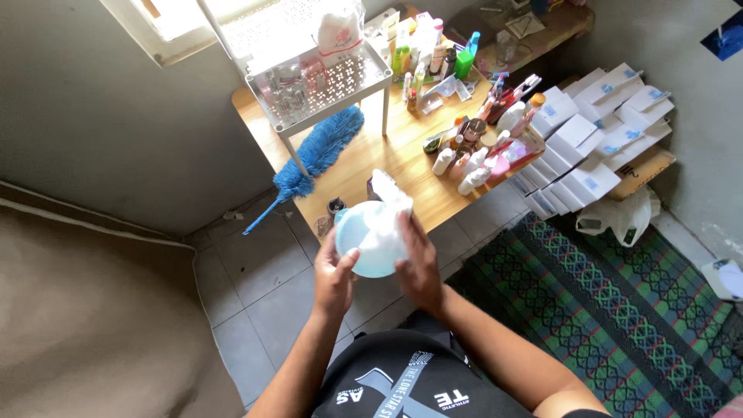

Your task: The person wipes the surfaces of several items on a cluttered table using a white tissue. They handle a plastic bag, a light blue plastic container, and a small purple box, wiping each one individually before placing them back on the table.

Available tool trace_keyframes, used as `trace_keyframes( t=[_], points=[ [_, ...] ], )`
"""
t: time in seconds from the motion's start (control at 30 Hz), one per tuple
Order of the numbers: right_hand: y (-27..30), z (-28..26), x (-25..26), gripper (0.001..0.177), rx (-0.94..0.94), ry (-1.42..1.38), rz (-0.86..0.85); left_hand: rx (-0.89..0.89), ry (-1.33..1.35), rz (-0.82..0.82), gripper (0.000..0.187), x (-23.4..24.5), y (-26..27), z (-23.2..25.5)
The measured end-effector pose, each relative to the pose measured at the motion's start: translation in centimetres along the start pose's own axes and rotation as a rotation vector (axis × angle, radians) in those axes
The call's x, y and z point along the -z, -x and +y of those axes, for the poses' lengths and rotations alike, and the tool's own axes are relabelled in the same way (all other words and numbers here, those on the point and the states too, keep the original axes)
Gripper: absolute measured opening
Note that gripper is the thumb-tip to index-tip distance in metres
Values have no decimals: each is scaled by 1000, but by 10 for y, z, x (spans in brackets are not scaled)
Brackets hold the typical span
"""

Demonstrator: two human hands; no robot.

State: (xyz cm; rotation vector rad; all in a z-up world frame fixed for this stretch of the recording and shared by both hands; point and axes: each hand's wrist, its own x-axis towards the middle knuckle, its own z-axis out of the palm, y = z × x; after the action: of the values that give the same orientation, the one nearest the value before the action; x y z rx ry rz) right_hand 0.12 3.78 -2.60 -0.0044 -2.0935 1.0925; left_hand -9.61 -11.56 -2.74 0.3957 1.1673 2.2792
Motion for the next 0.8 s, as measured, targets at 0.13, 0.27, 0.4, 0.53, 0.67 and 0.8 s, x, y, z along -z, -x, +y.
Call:
trace_keyframes(
  t=[0.13,0.27,0.4,0.53,0.67,0.8],
  points=[
    [5,-1,16,71,191,179,-163,-103,-72,170,93,-22,-20,7],
    [-21,30,47,73,159,193,-239,-102,-263,159,103,-50,-31,1],
    [-56,55,77,69,212,251,-227,-109,-284,65,101,-80,-46,-15],
    [-58,64,93,64,391,285,-417,-173,-236,197,89,-92,-61,-25],
    [-59,77,107,67,447,286,-556,-222,-243,357,80,-91,-66,-26],
    [-88,95,112,70,365,288,-505,-197,-315,339,79,-97,-67,-38]
  ],
)
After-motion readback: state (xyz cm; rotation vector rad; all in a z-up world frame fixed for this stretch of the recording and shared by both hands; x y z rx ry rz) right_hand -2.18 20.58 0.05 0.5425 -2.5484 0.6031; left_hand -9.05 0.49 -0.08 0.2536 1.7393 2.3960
